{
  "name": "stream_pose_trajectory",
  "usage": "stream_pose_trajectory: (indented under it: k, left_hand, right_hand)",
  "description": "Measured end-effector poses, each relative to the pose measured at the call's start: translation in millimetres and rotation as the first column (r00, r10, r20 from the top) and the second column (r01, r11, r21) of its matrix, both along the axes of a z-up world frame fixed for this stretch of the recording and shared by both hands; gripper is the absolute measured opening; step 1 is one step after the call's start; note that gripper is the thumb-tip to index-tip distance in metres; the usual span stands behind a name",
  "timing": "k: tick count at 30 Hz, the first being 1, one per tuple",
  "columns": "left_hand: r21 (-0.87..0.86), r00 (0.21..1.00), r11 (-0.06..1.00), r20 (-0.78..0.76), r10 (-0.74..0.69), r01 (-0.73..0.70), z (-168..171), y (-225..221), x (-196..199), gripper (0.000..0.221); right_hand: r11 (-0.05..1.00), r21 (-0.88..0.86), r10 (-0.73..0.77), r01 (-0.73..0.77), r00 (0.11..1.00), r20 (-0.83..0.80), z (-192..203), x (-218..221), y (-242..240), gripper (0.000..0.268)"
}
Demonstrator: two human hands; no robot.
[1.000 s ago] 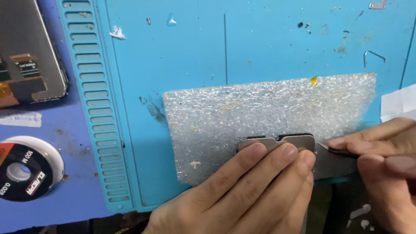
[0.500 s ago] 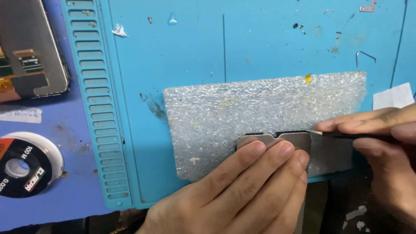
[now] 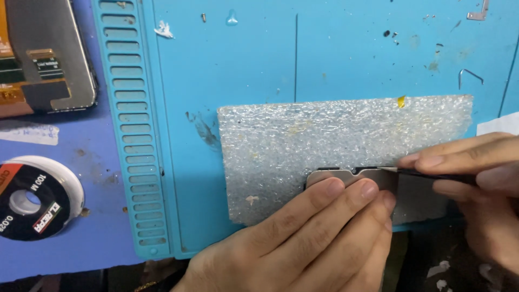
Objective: Cleaning a phone frame with tweezers and a brush to prepare for screen replacement
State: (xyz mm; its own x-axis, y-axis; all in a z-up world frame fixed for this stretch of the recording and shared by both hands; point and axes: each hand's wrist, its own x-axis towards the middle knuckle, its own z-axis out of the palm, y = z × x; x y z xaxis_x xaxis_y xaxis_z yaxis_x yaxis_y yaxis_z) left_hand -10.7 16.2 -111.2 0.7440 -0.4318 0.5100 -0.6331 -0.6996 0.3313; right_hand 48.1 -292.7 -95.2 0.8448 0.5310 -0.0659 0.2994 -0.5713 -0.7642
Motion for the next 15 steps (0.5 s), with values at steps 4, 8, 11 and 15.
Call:
stream_pose_trajectory:
  k: [4,8,11,15]
  left_hand:
    - [-0.029,1.000,1.000,0.005,0.006,-0.006,-2,3,-1,0.013]
    - [-0.060,1.000,0.998,0.006,-0.001,0.002,-2,2,-1,0.014]
    - [-0.071,1.000,0.997,0.000,0.008,-0.008,-4,3,-3,0.014]
    - [-0.117,0.999,0.993,-0.030,-0.017,0.013,-2,4,-4,0.023]
  right_hand:
    - [0.959,-0.120,-0.258,0.257,0.966,0.011,-4,6,26,0.021]
    - [0.982,-0.087,-0.173,0.169,0.984,-0.037,-3,13,28,0.015]
    - [0.985,-0.039,-0.167,0.166,0.986,-0.015,-11,7,12,0.011]
    - [0.971,-0.210,-0.123,0.113,0.992,-0.038,17,21,59,0.017]
